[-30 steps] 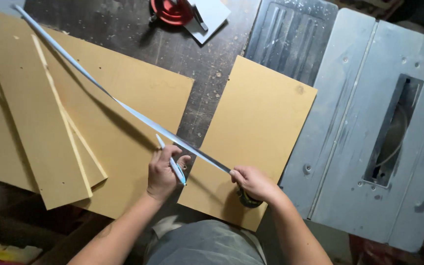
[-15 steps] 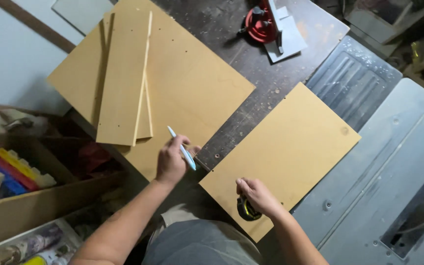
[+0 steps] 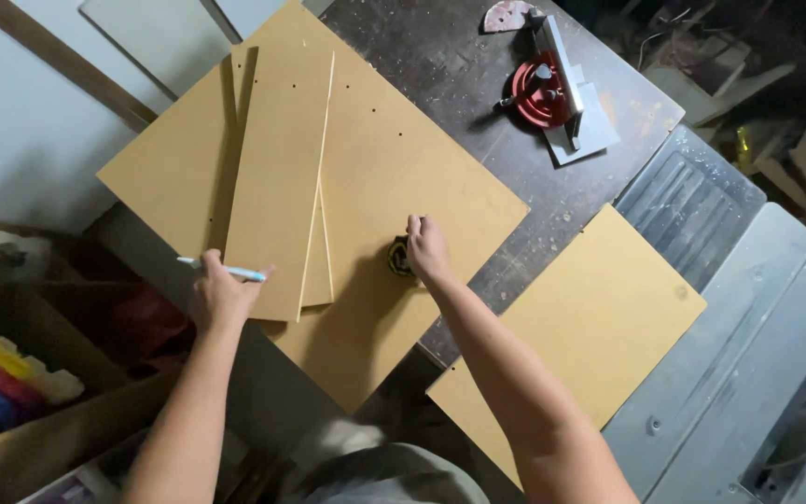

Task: Measuring, marking, and cutting wooden boards using a tape measure, pen, and table saw.

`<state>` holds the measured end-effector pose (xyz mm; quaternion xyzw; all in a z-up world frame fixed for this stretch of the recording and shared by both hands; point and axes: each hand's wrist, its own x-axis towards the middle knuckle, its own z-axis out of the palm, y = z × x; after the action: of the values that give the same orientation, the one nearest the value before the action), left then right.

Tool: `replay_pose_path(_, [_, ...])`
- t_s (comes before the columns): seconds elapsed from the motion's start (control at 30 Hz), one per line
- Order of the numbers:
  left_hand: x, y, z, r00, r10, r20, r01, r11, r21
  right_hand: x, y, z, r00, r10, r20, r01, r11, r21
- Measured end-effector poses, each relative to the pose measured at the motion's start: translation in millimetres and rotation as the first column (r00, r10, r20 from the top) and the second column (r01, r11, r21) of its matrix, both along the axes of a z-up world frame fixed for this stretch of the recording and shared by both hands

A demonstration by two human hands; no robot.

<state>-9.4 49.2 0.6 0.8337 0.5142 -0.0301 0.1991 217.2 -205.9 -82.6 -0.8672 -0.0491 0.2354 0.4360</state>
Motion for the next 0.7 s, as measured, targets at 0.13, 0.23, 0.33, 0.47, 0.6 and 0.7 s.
replay_pose_path(0.13, [-37.2, 48.4, -51.6, 0.99, -0.073, 0.125, 0.103, 0.96, -0.26, -14.0, 20.1, 20.0, 0.942, -0.001, 0.334, 0.071, 0.978, -0.196])
replay_pose_path(0.23, [-44.6, 61.1, -56.3, 0.901, -0.27, 0.339, 0.339, 0.927, -0.164, -35.1, 7.9, 50.6, 0.883, 0.023, 0.469, 0.116, 0.958, -0.264])
replay_pose_path(0.33, [-64.3, 55.5, -35.7, 0.853, -0.357, 0.38, 0.413, 0.908, -0.074, -70.2, -6.4, 76.4, 0.914, 0.112, 0.39, -0.077, 0.991, -0.105])
replay_pose_path(0.47, [-76.9, 17.2, -17.2, 0.873, -0.379, 0.306, 0.437, 0.888, -0.145, -103.4, -24.8, 118.4, 0.99, 0.091, -0.107, -0.058, 0.96, 0.275])
replay_pose_path(0.6, [-44.3, -83.0, -0.5, 0.82, -0.413, 0.396, 0.538, 0.792, -0.287, -123.2, -87.6, 101.9, 0.968, -0.01, -0.252, 0.167, 0.775, 0.609])
replay_pose_path(0.7, [-27.6, -163.6, -15.8, 0.711, -0.5, 0.494, 0.671, 0.692, -0.267, -140.2, -156.4, 87.2, 0.914, -0.401, -0.065, 0.383, 0.796, 0.469])
